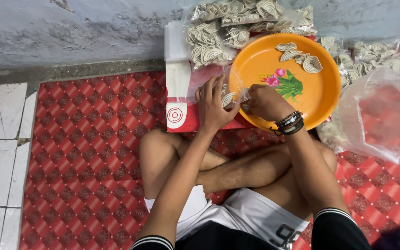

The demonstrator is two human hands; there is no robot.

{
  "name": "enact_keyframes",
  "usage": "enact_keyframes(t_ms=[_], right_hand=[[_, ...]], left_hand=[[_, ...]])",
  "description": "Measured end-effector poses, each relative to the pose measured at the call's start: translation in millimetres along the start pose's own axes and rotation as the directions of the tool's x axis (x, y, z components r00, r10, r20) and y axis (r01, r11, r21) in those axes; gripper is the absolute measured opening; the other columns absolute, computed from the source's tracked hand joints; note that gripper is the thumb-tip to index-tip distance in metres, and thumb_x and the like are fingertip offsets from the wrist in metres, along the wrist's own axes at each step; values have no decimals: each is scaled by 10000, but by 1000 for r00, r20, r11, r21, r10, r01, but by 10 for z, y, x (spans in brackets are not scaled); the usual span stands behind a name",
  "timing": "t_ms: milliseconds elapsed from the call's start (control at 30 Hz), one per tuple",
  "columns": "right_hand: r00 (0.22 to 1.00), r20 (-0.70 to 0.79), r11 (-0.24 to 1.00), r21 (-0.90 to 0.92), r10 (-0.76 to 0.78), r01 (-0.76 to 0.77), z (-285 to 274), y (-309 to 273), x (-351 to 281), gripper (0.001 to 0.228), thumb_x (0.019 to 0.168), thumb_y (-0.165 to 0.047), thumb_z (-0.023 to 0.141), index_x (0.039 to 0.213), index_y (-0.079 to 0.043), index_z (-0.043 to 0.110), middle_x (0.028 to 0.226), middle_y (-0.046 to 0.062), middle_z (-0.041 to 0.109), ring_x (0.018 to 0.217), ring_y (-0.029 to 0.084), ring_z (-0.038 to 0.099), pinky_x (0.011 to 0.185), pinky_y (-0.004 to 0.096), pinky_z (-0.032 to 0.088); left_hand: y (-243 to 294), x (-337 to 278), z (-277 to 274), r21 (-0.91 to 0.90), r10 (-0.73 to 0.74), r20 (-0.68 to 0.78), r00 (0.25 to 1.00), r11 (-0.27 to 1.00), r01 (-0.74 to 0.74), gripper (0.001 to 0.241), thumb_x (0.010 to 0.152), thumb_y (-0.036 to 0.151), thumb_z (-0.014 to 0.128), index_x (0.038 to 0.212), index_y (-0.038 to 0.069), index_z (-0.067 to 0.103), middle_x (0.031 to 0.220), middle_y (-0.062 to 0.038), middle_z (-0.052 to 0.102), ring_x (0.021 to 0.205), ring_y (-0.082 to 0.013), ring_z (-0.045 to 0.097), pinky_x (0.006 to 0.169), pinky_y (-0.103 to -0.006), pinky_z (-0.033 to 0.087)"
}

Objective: The person is manually picking up small bundles of snacks and placing them into a plastic bag for packaging.

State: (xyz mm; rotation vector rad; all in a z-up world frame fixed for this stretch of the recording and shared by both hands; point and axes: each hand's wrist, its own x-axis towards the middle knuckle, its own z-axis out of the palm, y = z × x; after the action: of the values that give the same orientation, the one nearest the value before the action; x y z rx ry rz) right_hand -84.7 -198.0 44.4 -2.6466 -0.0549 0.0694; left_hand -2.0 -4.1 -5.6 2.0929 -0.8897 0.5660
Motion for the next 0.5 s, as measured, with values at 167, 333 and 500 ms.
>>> enact_keyframes(t_ms=[167, 333, 500], right_hand=[[1000, 10, 1000, -11, 5, -4, 12, -13, 10, 206, 804, -112, 764, 874, 74, 712, 960, 221, 694, 878, 481, 698, 680, 535, 586], [999, -6, 996, -70, 49, -49, 21, -18, 23, 237, 795, -192, 763, 806, 39, 709, 882, 191, 698, 819, 456, 704, 656, 530, 585], [994, -65, 992, -86, 89, -94, 9, -91, 36, 280, 753, -266, 794, 734, -14, 674, 803, 135, 664, 743, 399, 697, 614, 479, 571]], left_hand=[[30, 3, -24, 0, -8, 11, 1000, 1000, 8, 912, 698, 483, 773, 1508, 142, 531, 1368, -108, 562, 1281, -280, 586, 1067, -472, 371], [51, 13, -46, 3, 0, 3, 1000, 1000, 0, 898, 700, 475, 771, 1496, 129, 541, 1353, -111, 566, 1260, -283, 595, 1058, -472, 375], [45, 8, -35, 9, -10, 18, 1000, 1000, 10, 907, 684, 466, 761, 1499, 137, 540, 1361, -107, 568, 1267, -282, 593, 1070, -476, 372]])
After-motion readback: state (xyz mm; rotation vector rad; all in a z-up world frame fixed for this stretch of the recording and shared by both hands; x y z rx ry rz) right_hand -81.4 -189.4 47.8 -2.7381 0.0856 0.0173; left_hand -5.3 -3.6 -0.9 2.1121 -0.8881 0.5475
